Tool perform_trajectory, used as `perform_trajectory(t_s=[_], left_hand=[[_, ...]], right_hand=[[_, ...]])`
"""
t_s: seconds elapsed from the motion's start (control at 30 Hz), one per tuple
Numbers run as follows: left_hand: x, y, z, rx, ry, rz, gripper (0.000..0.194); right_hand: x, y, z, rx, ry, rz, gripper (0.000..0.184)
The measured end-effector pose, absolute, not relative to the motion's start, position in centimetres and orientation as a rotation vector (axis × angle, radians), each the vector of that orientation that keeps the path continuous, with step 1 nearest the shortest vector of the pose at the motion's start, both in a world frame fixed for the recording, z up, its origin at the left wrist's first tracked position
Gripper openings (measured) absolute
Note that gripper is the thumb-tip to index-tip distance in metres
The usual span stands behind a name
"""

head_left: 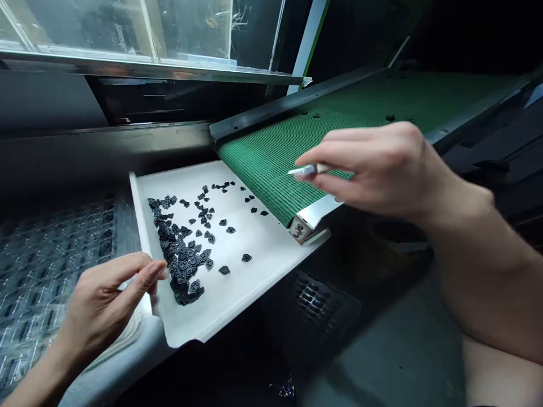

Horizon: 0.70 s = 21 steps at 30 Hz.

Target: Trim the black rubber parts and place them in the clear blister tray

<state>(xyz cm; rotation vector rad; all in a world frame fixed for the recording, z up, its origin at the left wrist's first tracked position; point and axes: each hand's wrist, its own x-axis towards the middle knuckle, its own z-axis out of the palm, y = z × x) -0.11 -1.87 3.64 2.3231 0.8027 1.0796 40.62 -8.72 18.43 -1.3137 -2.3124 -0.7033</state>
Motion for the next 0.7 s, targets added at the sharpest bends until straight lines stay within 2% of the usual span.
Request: perform_trajectory(t_s=[0.07,0.13,0.2,0.27,0.33,0.4,0.53,0.7], left_hand=[[0.3,-1.5,2.2,2.376,0.708,1.172,0.015],[0.8,-1.1,0.8,2.464,0.649,1.286,0.023],[1.1,-0.9,-0.3,2.504,0.596,1.341,0.036],[1.1,-0.9,-1.1,2.452,0.591,1.327,0.038],[1.0,-1.0,-1.5,2.371,0.612,1.284,0.036],[0.8,-1.2,-1.9,2.331,0.623,1.243,0.036],[0.7,-1.5,-2.3,2.304,0.617,1.218,0.043],[0.7,-1.7,-3.6,2.286,0.664,1.256,0.059]], right_hand=[[43.1,-6.3,19.7,-1.36,-2.288,-0.751,0.024],[45.8,-3.3,21.2,-1.603,-2.207,-0.626,0.029],[48.8,-0.2,23.0,-1.839,-2.072,-0.551,0.05],[51.8,2.9,24.7,-2.041,-2.078,-0.495,0.073],[54.4,5.9,25.9,-2.216,-2.01,-0.488,0.079],[56.5,8.7,26.3,-2.287,-1.955,-0.499,0.075],[59.4,13.3,25.1,-2.359,-1.855,-0.528,0.053],[61.7,16.4,23.0,-2.376,-1.81,-0.515,0.052]])
